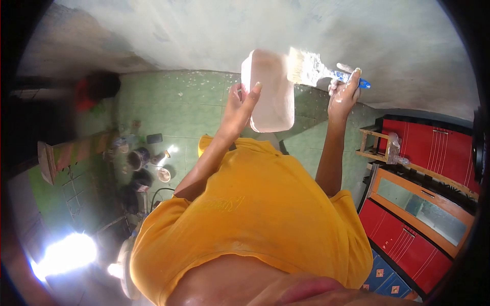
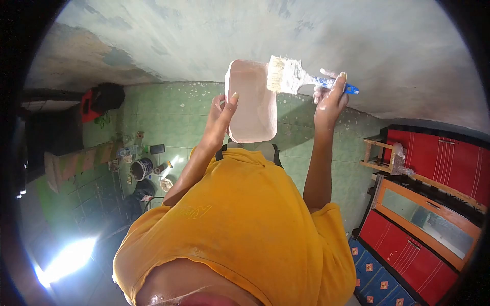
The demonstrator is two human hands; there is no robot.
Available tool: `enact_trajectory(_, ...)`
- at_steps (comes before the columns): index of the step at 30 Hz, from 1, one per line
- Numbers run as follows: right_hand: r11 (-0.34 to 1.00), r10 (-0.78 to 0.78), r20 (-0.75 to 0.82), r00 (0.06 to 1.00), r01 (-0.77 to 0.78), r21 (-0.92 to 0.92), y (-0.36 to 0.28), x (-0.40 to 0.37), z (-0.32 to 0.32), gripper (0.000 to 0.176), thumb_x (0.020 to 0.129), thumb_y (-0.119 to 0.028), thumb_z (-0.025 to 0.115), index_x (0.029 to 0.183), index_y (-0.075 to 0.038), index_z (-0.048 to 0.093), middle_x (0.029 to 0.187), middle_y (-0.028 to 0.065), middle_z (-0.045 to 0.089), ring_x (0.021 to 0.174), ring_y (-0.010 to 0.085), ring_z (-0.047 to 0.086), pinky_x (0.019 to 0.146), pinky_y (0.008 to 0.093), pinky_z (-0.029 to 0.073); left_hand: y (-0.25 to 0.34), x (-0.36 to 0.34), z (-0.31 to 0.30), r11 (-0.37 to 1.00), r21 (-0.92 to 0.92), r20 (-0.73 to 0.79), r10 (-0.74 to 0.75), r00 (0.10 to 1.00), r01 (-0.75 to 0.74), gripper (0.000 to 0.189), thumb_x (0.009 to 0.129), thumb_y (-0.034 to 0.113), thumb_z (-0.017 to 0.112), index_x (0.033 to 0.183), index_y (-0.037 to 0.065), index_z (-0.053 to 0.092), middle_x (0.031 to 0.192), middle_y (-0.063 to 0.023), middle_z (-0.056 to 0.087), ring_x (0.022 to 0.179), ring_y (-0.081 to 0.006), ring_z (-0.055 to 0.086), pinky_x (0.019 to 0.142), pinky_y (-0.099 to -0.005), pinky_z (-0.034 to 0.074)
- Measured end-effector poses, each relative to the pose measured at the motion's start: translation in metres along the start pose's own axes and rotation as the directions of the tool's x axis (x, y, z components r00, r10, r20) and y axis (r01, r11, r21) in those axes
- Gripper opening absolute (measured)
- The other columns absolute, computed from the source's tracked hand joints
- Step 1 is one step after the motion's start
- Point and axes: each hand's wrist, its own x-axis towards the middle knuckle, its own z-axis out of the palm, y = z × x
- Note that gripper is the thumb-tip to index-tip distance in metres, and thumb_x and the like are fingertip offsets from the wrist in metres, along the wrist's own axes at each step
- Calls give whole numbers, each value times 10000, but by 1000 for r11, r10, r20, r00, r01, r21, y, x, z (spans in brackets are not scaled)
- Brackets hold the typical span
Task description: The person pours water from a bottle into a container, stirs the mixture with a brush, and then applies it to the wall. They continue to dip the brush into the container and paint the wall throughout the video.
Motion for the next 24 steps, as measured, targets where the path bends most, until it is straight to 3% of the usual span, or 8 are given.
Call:
enact_trajectory(3,984,174,63,983,-176,26,9,-11,-24,491,990,-452,417,1010,15,566,727,82,601,551,122,510,484,250,402,0,1,4,1000,-7,-3,11,1000,-11,903,837,607,575,1283,-132,314,1012,-161,521,808,-140,538,552,-218,409)
enact_trajectory(4,978,194,142,971,-203,48,11,-16,-31,510,986,-471,409,1102,5,549,806,95,611,637,124,520,559,256,421,1,3,3,1000,-7,-5,11,1000,-11,914,834,612,576,1290,-135,309,1023,-169,523,819,-146,544,551,-218,413)
enact_trajectory(7,908,339,161,927,-368,203,13,-28,-40,502,986,-465,410,1212,-25,498,913,98,596,736,133,510,654,262,427,2,6,2,999,-8,16,-32,999,32,950,823,622,582,1306,-140,287,1053,-189,528,867,-165,561,554,-229,431)
enact_trajectory(11,718,320,344,883,-463,519,23,-35,-54,445,959,-479,447,1110,-65,515,933,108,519,787,177,464,688,270,412,4,5,6,1000,6,55,-17,998,17,959,820,622,585,1312,-140,274,1073,-197,525,878,-171,568,552,-239,441)
enact_trajectory(12,731,272,352,895,-430,529,21,-37,-52,329,972,-389,485,1026,-67,529,913,103,531,786,191,485,691,290,417,6,3,7,999,20,78,-31,996,30,958,821,620,585,1314,-139,272,1079,-197,523,877,-171,569,559,-236,441)
enact_trajectory(16,903,207,174,963,-256,346,14,-41,-48,148,935,-167,496,984,-36,544,860,73,558,793,199,535,698,321,427,4,2,25,998,-19,42,59,997,-59,940,825,606,587,1317,-133,277,1113,-195,511,909,-176,552,642,-235,444)
enact_trajectory(22,993,35,51,998,-40,115,18,-42,-58,164,931,-126,511,1024,3,553,897,96,597,771,212,591,662,351,482,11,-5,23,999,32,137,-41,990,37,926,823,582,605,1326,-123,278,1137,-180,502,990,-183,511,783,-264,426)
enact_trajectory(24,995,6,3,1000,-7,96,21,-40,-61,165,931,-117,512,1026,11,556,920,105,605,774,217,605,651,351,493,-3,-4,26,998,-52,79,51,996,-47,879,819,550,640,1284,-119,312,981,-117,522,774,-118,492,608,-239,400)
